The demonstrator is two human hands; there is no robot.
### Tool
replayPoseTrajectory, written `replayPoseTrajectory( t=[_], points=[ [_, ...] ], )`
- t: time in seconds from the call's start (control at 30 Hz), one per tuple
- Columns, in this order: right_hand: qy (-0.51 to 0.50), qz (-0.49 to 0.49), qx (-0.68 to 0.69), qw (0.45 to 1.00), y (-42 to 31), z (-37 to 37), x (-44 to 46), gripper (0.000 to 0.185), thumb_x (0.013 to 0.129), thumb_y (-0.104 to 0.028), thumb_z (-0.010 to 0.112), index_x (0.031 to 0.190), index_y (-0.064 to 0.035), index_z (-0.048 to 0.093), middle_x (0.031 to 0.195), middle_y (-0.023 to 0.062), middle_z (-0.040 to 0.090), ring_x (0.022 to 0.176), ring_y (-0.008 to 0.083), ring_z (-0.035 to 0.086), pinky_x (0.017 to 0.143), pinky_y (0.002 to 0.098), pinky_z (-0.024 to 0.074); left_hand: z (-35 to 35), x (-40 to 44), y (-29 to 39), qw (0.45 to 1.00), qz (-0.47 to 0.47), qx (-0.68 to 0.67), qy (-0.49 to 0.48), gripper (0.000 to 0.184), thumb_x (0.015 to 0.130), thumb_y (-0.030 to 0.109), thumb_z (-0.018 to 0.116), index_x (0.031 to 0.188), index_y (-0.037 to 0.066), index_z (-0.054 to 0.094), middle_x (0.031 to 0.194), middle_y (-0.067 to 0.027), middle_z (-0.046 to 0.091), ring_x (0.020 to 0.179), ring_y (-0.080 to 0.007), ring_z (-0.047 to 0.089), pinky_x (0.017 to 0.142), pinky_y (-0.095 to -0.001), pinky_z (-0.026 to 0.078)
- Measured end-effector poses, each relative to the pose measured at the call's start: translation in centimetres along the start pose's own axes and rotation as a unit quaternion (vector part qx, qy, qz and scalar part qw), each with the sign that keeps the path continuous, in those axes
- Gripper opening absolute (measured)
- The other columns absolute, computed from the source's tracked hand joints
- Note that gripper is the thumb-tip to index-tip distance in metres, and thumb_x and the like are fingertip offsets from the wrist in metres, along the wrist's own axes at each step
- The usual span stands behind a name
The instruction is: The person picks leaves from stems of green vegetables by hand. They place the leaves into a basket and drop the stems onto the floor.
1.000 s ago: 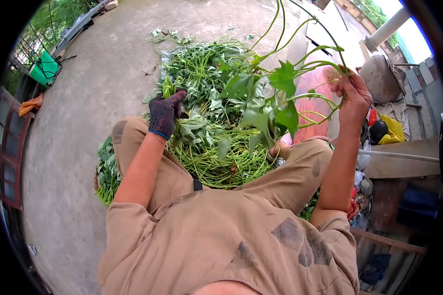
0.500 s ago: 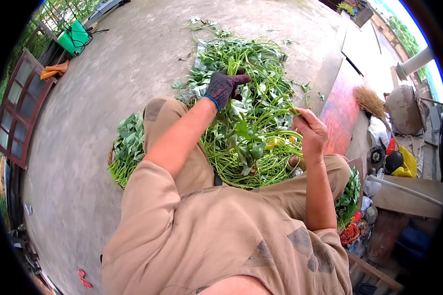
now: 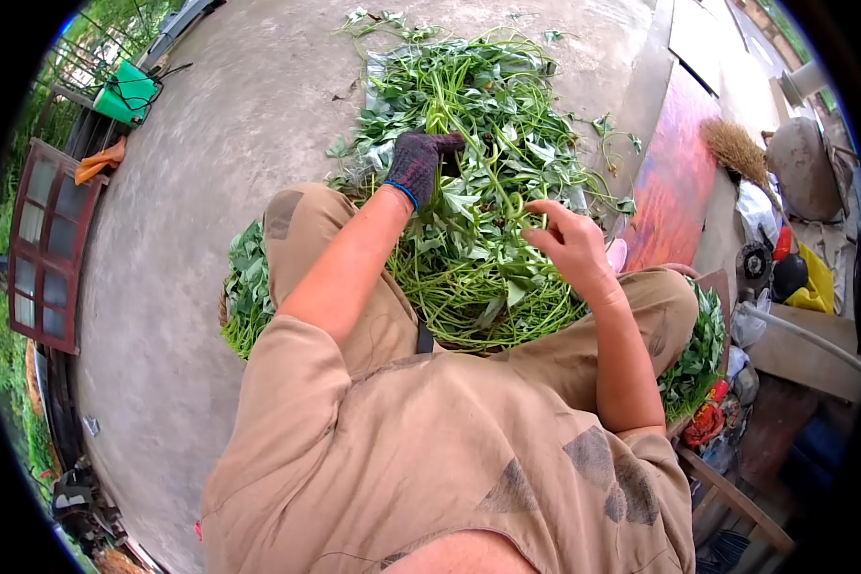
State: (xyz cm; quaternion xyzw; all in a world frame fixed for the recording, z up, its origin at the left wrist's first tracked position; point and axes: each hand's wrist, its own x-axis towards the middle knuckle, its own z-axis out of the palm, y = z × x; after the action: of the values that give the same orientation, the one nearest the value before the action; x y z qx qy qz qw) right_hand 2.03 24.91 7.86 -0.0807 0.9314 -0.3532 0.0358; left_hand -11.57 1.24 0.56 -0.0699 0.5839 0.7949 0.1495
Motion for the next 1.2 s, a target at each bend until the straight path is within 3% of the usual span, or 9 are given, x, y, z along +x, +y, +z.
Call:
replayPoseTrajectory(
  t=[0.1, 0.33, 0.6, 0.67, 0.73, 0.83, 0.87, 1.1, 1.2],
  points=[
    [0.121, -0.093, -0.127, 0.980, 2.3, 3.4, 0.4, 0.024, 0.083, -0.035, 0.066, 0.088, -0.0114, 0.062, 0.075, 0.0086, 0.059, 0.067, 0.0307, 0.061, 0.056, 0.0428, 0.0471, -0.5, 0.4, -0.8, 0.997, 0.014, -0.044, -0.067, 0.025, 0.092, 0.016, 0.056, 0.087, -0.003, 0.070, 0.080, -0.0145, 0.070, 0.065, -0.0217, 0.068, 0.065, -0.0324, 0.056],
    [0.145, -0.055, -0.208, 0.966, 0.5, 7.4, 0.3, 0.051, 0.078, -0.056, 0.065, 0.083, -0.0069, 0.056, 0.076, 0.0098, 0.057, 0.066, 0.0313, 0.061, 0.058, 0.0417, 0.0461, 2.4, -1.5, -0.1, 0.997, -0.047, -0.053, -0.017, 0.019, 0.081, 0.017, 0.070, 0.073, 0.001, 0.065, 0.058, -0.0046, 0.056, 0.045, -0.0172, 0.054, 0.047, -0.0335, 0.051],
    [0.166, 0.011, -0.260, 0.951, 4.4, 9.0, 1.5, 0.015, 0.081, -0.022, 0.061, 0.085, -0.0090, 0.054, 0.078, 0.0097, 0.061, 0.069, 0.0316, 0.064, 0.058, 0.0434, 0.0493, 3.4, -2.8, 0.6, 0.990, -0.091, 0.099, 0.048, 0.033, 0.080, 0.031, 0.072, 0.070, -0.001, 0.067, 0.050, -0.0047, 0.053, 0.038, -0.0176, 0.047, 0.042, -0.0328, 0.044],
    [0.182, 0.025, -0.166, 0.969, 2.6, 7.1, 0.9, 0.013, 0.079, -0.020, 0.061, 0.079, -0.0072, 0.058, 0.073, 0.0106, 0.063, 0.067, 0.0320, 0.063, 0.058, 0.0439, 0.0481, 0.3, 0.4, -1.7, 0.880, 0.210, 0.416, 0.089, 0.039, 0.079, 0.039, 0.073, 0.068, 0.002, 0.069, 0.060, -0.0102, 0.063, 0.048, -0.0199, 0.056, 0.054, -0.0358, 0.046],
    [0.166, 0.043, -0.050, 0.984, 1.6, 5.6, 0.2, 0.013, 0.077, -0.019, 0.062, 0.075, -0.0058, 0.060, 0.069, 0.0114, 0.064, 0.065, 0.0329, 0.062, 0.057, 0.0443, 0.0471, -1.5, 1.8, -1.2, 0.877, 0.129, 0.412, 0.211, 0.040, 0.078, 0.041, 0.073, 0.066, 0.004, 0.069, 0.060, -0.0095, 0.064, 0.047, -0.0202, 0.055, 0.054, -0.0347, 0.046],
    [0.104, 0.122, 0.256, 0.953, 2.9, 4.0, -1.2, 0.013, 0.078, -0.014, 0.063, 0.071, -0.0040, 0.061, 0.058, 0.0037, 0.057, 0.053, 0.0161, 0.055, 0.048, 0.0311, 0.0421, -6.9, 4.0, -0.1, 0.957, 0.058, 0.102, 0.267, 0.040, 0.079, 0.042, 0.073, 0.064, 0.005, 0.065, 0.053, -0.0040, 0.056, 0.042, -0.0186, 0.050, 0.047, -0.0388, 0.045],
    [0.069, 0.167, 0.378, 0.908, 3.2, 3.7, -1.5, 0.013, 0.079, -0.014, 0.062, 0.071, -0.0041, 0.060, 0.058, 0.0014, 0.056, 0.051, 0.0121, 0.053, 0.047, 0.0279, 0.0408, -7.4, 3.4, 1.4, 0.963, -0.069, -0.009, 0.262, 0.040, 0.079, 0.041, 0.074, 0.064, 0.006, 0.064, 0.049, -0.0016, 0.051, 0.040, -0.0172, 0.048, 0.044, -0.0402, 0.045],
    [-0.061, 0.124, 0.495, 0.858, 1.6, 3.3, -1.0, 0.012, 0.086, -0.015, 0.056, 0.083, -0.0048, 0.060, 0.069, 0.0014, 0.059, 0.061, 0.0118, 0.057, 0.057, 0.0247, 0.0435, 3.0, -5.7, -0.4, 0.988, -0.003, 0.099, -0.116, 0.029, 0.073, 0.012, 0.077, 0.102, 0.006, 0.071, 0.084, -0.0030, 0.070, 0.061, -0.0102, 0.059, 0.049, -0.0257, 0.050],
    [-0.092, 0.111, 0.518, 0.843, -0.1, 4.0, -1.0, 0.013, 0.086, -0.018, 0.058, 0.079, -0.0064, 0.060, 0.069, -0.0014, 0.058, 0.060, 0.0088, 0.054, 0.058, 0.0233, 0.0419, 4.6, -6.8, -0.6, 0.984, -0.053, 0.032, -0.165, 0.030, 0.074, 0.008, 0.075, 0.104, 0.005, 0.071, 0.073, -0.0006, 0.066, 0.052, -0.0089, 0.053, 0.047, -0.0233, 0.045]
  ],
)
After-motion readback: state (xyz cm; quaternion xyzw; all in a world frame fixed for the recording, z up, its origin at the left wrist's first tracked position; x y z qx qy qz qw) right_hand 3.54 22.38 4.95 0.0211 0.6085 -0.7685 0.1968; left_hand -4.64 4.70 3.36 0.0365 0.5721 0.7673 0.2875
